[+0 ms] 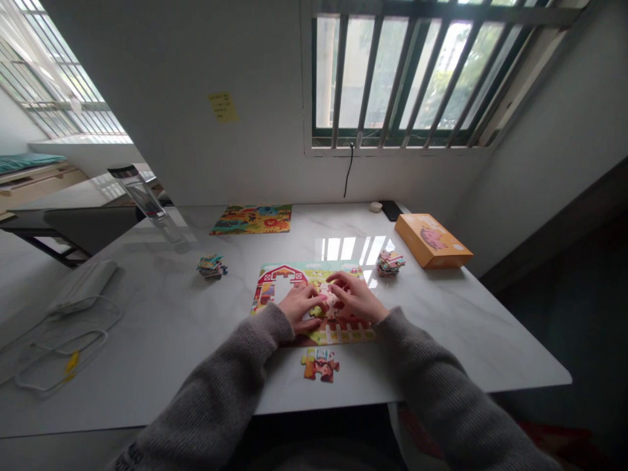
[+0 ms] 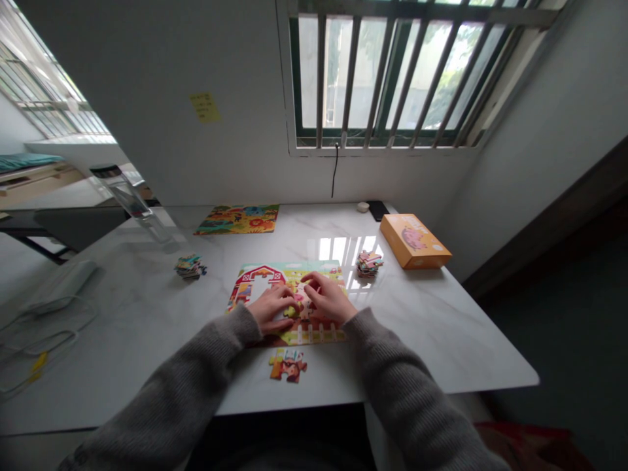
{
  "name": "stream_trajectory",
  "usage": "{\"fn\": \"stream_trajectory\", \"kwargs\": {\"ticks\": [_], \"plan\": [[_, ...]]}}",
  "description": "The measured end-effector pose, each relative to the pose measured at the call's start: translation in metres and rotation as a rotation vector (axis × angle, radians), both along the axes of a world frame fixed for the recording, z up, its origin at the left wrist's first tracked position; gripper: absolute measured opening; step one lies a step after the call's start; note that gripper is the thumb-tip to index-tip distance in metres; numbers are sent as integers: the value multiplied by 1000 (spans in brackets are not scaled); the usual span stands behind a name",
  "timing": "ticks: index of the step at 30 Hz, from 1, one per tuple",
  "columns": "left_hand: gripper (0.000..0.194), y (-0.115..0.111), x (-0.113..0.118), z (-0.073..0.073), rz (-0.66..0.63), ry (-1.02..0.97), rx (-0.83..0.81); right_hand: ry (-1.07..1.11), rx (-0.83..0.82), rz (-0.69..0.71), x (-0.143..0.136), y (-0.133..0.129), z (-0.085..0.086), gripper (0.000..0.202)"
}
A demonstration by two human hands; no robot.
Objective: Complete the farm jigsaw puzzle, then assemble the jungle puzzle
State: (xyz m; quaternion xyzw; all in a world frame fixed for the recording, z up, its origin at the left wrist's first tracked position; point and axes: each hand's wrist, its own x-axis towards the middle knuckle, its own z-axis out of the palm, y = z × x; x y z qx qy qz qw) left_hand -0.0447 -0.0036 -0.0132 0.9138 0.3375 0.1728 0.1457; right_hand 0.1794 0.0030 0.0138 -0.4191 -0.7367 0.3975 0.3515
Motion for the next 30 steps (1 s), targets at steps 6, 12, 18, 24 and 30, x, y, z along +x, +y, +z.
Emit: {"fn": "stream_trajectory", "kwargs": {"ticks": [6,12,18,24,30], "plan": [[29,-2,2,1,-9,11,31,-92,135,16,1,-4,-1,19],[26,-4,3,-2,-33,9,36,-280,333,47,7,-9,-6,15],[21,0,0,4,-34,-19,39,-394,442,114,17,-20,-12,21],[18,1,0,6,-14,-8,44,-419,540,94,19,-30,-17,24],[20,0,0,7,-20,15,45,-549,537,82,8,-75,-14,6]]}}
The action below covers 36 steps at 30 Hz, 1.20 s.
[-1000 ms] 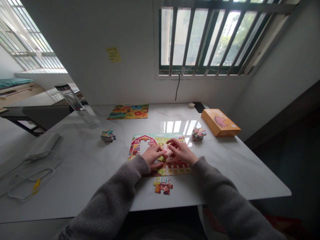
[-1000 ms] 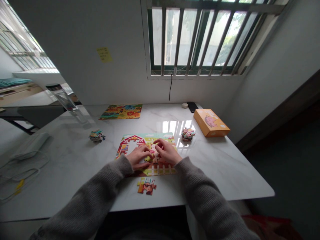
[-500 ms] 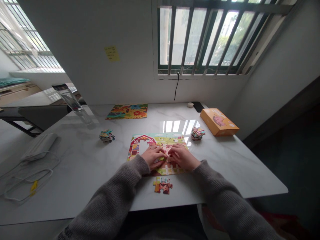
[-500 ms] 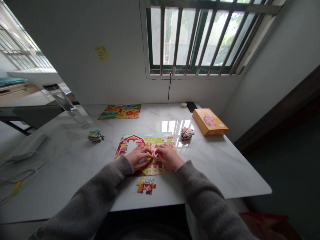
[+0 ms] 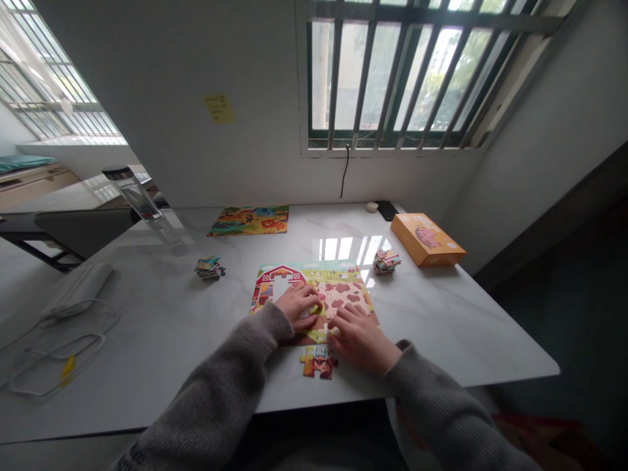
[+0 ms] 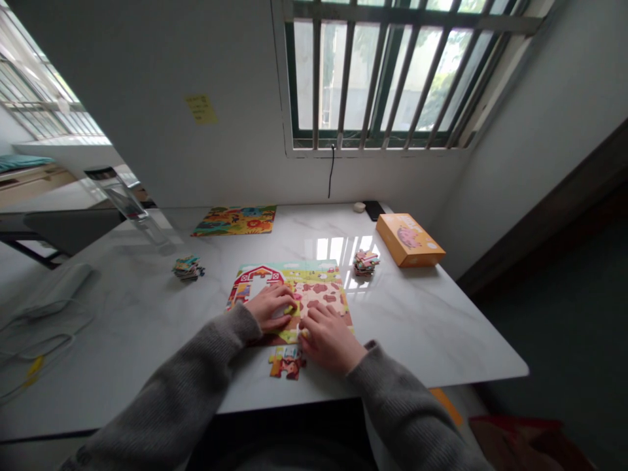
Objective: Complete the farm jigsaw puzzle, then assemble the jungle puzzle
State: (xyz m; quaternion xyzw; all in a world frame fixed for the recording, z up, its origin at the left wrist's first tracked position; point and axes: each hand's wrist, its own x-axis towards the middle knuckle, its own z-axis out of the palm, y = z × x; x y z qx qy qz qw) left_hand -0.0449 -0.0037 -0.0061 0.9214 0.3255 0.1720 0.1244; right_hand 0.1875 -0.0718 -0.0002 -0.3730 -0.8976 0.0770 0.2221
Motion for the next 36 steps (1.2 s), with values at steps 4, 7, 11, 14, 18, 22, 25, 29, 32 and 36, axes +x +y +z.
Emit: {"fn": "stream_trajectory", "kwargs": {"ticks": [4,7,11,14,18,22,25,29,32,36], "plan": [[18,0,0,2,3,-1,3,-44,-47,7,-5,-27,0,31],[17,0,0,4,6,-8,-1,-62,-70,20,-5,-32,-2,41],[20,2,-1,3,38,3,10,-65,-123,21,-3,-30,-2,44],[23,4,-2,2,69,6,22,-53,-185,36,-3,-29,2,44],[20,5,-4,3,97,-39,3,-6,-293,47,-5,-30,9,42],[17,3,-5,8,124,-83,16,133,-442,110,-7,-30,14,21],[16,1,-3,11,128,-129,21,270,-541,177,-8,-22,17,11],[14,1,-3,16,176,-315,-40,493,-557,168,-8,6,25,14],[18,4,-5,19,321,-549,-116,631,-548,167,-11,38,30,37],[24,9,-6,17,438,-694,-198,769,-519,71,-24,80,27,27]]}}
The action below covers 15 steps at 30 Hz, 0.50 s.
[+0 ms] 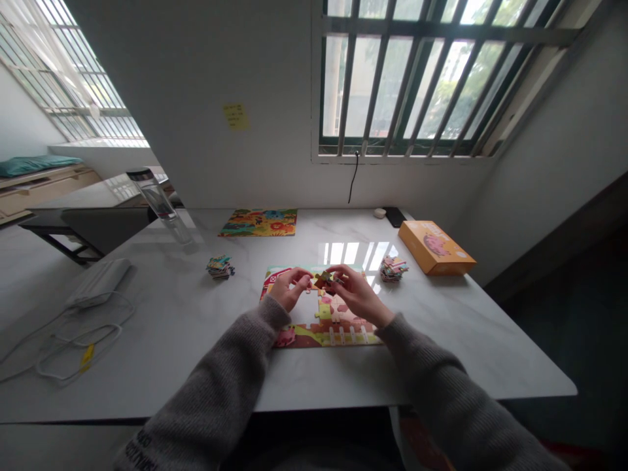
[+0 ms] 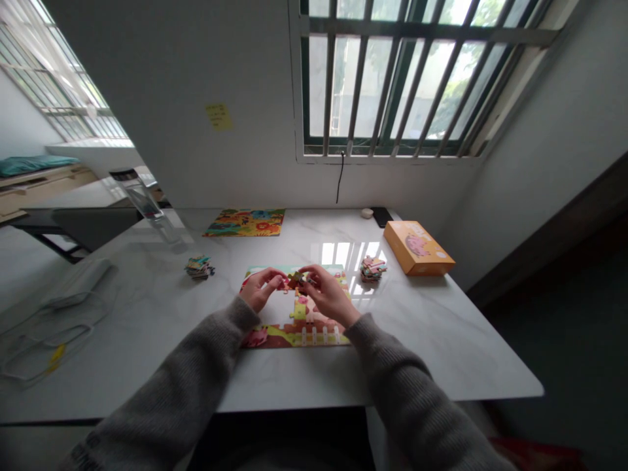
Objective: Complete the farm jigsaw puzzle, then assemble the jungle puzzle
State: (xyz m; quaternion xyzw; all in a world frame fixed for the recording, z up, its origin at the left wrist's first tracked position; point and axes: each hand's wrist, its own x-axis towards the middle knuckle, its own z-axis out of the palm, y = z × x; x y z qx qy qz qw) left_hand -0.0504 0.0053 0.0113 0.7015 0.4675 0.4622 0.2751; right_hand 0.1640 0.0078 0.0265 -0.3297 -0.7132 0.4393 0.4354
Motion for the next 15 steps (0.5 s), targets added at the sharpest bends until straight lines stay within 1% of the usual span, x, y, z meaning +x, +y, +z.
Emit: {"fn": "stream_trajectory", "kwargs": {"ticks": [2,4,7,9,11,13,15], "plan": [[21,2,0,-4,27,17,-5,19,11,-70,-8,12,-5,22],[19,5,0,-8,43,28,0,44,-22,-103,-15,15,-12,25],[19,7,-1,-13,24,8,-1,71,-154,-68,-19,9,-23,30],[20,7,-2,-15,-10,-15,-8,36,-190,-54,-19,2,-28,31],[20,6,-1,-15,-69,-32,-14,-52,-125,-65,-17,-3,-29,31],[19,2,1,-13,-124,-17,5,-180,25,-79,-15,-8,-27,30],[16,-2,4,-9,-135,26,56,-291,169,-86,-14,-11,-22,31]]}}
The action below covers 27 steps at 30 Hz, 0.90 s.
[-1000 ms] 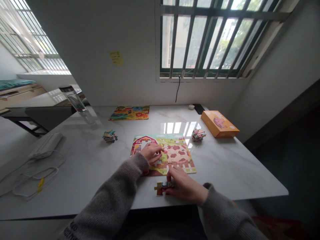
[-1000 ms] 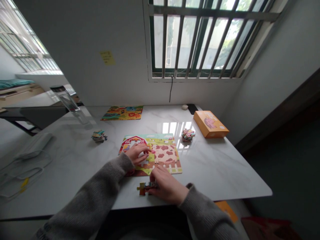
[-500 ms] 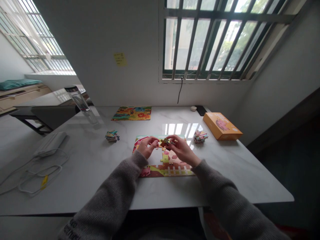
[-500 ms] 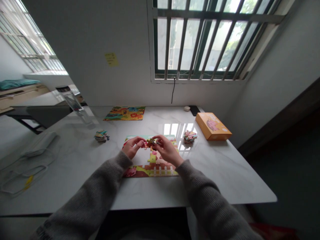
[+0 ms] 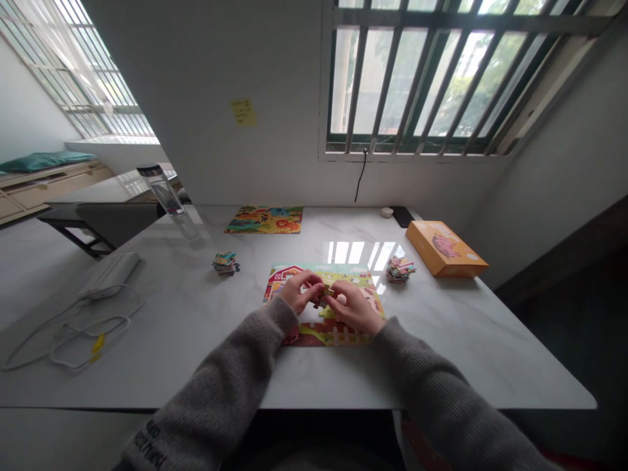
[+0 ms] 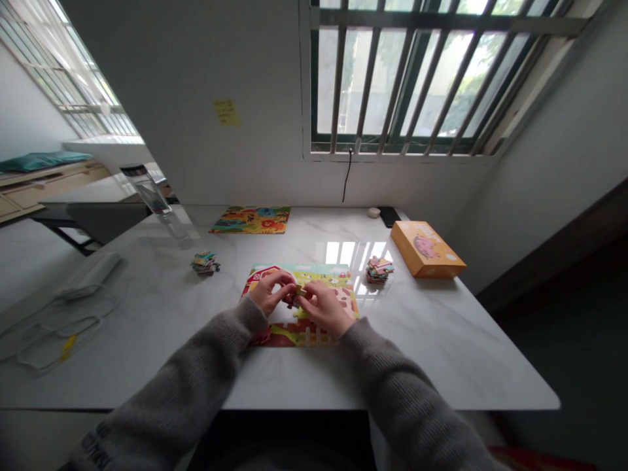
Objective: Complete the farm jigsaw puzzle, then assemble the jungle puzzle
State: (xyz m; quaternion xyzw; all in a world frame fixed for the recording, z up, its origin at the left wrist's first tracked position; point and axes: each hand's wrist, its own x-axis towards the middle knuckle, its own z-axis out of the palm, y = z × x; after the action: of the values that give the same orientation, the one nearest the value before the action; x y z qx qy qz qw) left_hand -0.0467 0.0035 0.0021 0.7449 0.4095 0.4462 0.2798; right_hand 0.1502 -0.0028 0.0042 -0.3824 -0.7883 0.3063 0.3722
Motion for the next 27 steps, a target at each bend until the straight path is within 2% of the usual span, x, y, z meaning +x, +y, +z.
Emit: {"fn": "stream_trajectory", "kwargs": {"ticks": [3,7,9,11,17,20,23,27], "plan": [[14,-6,3,6,76,87,169,-31,49,-43,1,-1,7,31],[36,-8,3,7,159,277,382,125,-129,-125,5,2,11,38],[42,-7,2,5,159,369,413,213,-272,-114,6,3,11,42],[40,-5,0,2,153,408,434,292,-390,-84,6,4,10,44],[40,-3,-6,3,122,421,439,350,-490,-43,4,3,2,45],[39,-5,-8,9,95,407,418,303,-456,-48,5,4,1,45],[34,-7,-11,14,84,348,383,246,-348,-25,7,5,4,42],[28,-4,-28,11,63,297,334,250,-256,-36,11,5,9,37]]}}
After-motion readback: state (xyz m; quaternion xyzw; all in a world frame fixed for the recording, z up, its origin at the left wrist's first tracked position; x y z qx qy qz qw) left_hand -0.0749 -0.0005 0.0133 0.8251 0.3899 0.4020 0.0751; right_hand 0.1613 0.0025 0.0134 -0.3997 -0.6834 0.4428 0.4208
